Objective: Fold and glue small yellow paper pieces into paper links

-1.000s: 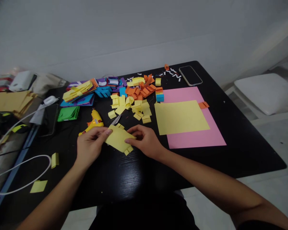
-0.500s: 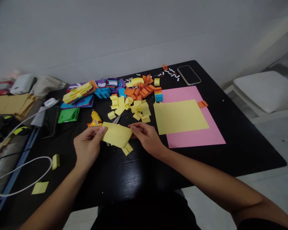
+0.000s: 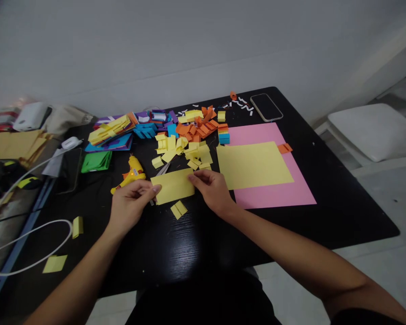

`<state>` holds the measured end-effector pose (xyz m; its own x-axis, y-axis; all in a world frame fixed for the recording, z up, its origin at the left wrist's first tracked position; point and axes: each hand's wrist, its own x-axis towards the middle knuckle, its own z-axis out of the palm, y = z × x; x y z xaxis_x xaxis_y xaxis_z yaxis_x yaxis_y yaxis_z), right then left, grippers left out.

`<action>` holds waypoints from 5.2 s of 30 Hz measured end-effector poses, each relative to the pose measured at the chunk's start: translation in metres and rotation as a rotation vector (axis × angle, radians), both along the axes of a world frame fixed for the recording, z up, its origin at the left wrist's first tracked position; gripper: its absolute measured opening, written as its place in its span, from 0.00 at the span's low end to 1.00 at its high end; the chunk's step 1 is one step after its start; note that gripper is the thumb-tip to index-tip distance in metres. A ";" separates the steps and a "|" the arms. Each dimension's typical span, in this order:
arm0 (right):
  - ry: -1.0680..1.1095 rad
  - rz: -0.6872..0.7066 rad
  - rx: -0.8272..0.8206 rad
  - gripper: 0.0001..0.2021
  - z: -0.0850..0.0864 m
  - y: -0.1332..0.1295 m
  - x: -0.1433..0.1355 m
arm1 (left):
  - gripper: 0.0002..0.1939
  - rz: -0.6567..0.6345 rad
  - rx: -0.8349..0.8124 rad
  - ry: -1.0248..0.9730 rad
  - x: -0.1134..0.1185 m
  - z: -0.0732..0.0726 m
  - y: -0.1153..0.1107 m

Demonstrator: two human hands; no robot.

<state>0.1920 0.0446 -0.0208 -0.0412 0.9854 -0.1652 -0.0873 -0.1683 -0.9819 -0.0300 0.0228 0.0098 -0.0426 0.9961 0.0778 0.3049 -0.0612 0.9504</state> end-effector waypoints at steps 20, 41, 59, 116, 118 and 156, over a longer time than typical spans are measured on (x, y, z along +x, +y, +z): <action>0.105 0.114 -0.121 0.20 -0.002 0.002 0.000 | 0.09 0.085 0.061 0.033 -0.002 -0.002 -0.001; -0.031 0.562 0.008 0.11 0.011 -0.009 0.000 | 0.14 -0.317 -0.175 -0.008 -0.008 0.001 -0.001; -0.069 0.489 0.029 0.06 0.010 -0.017 -0.008 | 0.13 -0.408 -0.182 0.096 0.005 -0.006 -0.012; 0.005 0.491 -0.027 0.06 0.009 -0.001 0.002 | 0.06 -0.301 -0.060 0.101 -0.017 -0.007 0.002; 0.008 0.445 -0.018 0.06 0.009 0.002 0.004 | 0.06 -0.249 -0.050 0.068 -0.020 -0.005 0.005; 0.230 0.354 -0.146 0.12 0.006 0.001 -0.001 | 0.12 -0.322 -0.085 -0.090 -0.015 -0.002 0.005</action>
<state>0.1913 0.0458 -0.0147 -0.4238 0.8709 -0.2489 -0.2122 -0.3626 -0.9075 -0.0453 0.0274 0.0077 0.2724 0.9622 0.0042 0.1979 -0.0603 0.9784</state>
